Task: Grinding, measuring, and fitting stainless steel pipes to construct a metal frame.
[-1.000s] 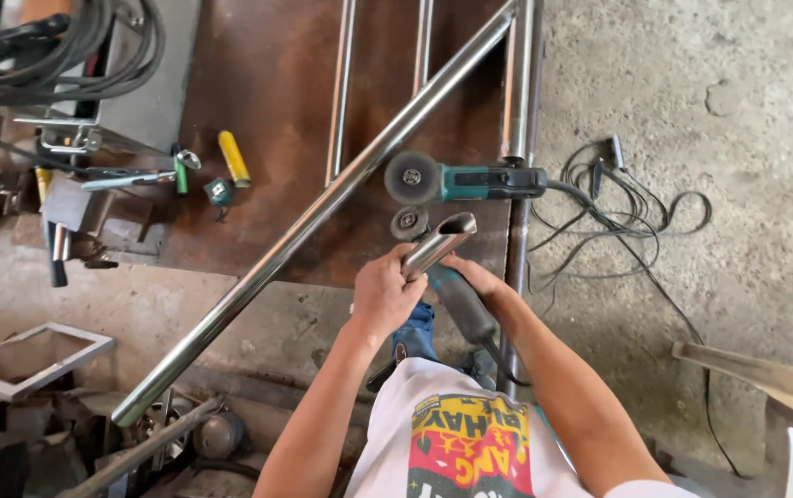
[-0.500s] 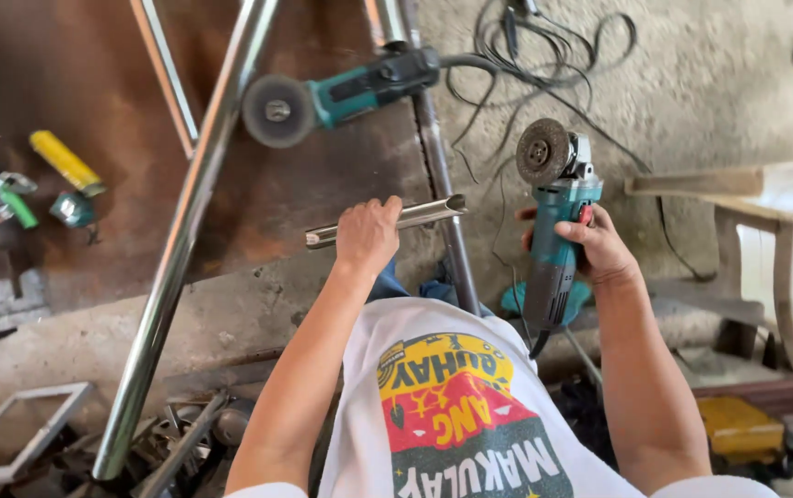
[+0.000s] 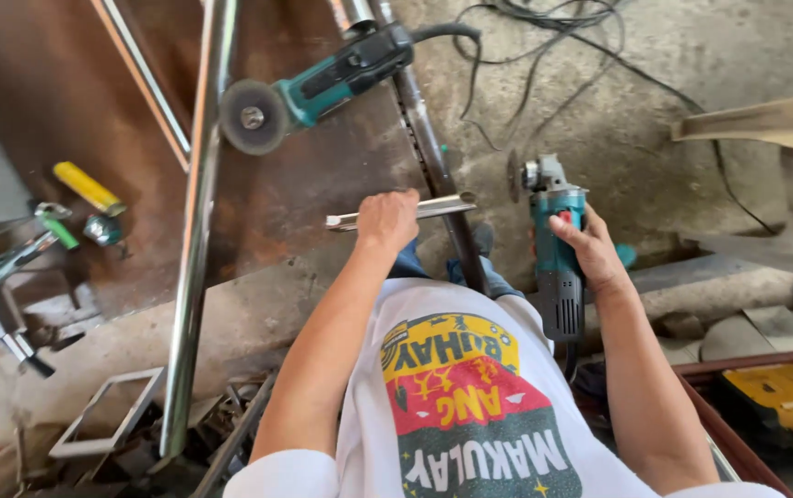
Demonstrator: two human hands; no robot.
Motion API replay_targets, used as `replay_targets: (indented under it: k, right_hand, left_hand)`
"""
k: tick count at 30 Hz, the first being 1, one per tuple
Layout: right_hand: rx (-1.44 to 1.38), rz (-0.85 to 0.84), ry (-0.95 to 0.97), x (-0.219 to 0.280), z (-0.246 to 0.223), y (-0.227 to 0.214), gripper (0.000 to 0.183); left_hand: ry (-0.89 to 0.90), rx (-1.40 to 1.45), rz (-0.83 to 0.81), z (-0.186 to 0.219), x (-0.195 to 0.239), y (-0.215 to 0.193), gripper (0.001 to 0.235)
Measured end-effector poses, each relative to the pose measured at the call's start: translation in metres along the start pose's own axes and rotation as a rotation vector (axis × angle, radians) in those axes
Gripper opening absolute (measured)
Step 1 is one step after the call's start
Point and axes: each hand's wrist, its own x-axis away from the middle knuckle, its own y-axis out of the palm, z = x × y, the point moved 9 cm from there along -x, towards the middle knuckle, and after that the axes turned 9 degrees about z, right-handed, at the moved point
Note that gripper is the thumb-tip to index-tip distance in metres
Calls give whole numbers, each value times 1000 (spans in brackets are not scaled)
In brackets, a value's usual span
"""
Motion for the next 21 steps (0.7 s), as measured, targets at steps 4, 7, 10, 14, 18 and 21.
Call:
replay_targets:
  k: [4, 7, 10, 14, 18, 21]
  right_hand:
    - [91, 113, -17, -29, 23, -5, 44]
    - [349, 75, -44, -47, 44, -14, 80]
    - [538, 120, -28, -30, 23, -2, 91]
    - [717, 75, 26, -27, 16, 18, 93]
    - [817, 8, -87, -33, 18, 28, 93]
    - [850, -14, -110, -37, 21, 34, 97]
  left_hand:
    - [23, 7, 26, -3, -5, 9, 23]
    - [41, -38, 47, 4, -3, 6, 22]
    - [51, -68, 58, 7, -6, 10, 23]
    - [49, -97, 63, -1, -8, 22, 22]
    - [43, -103, 55, -2, -10, 20, 20]
    - [37, -96, 50, -2, -11, 21, 20]
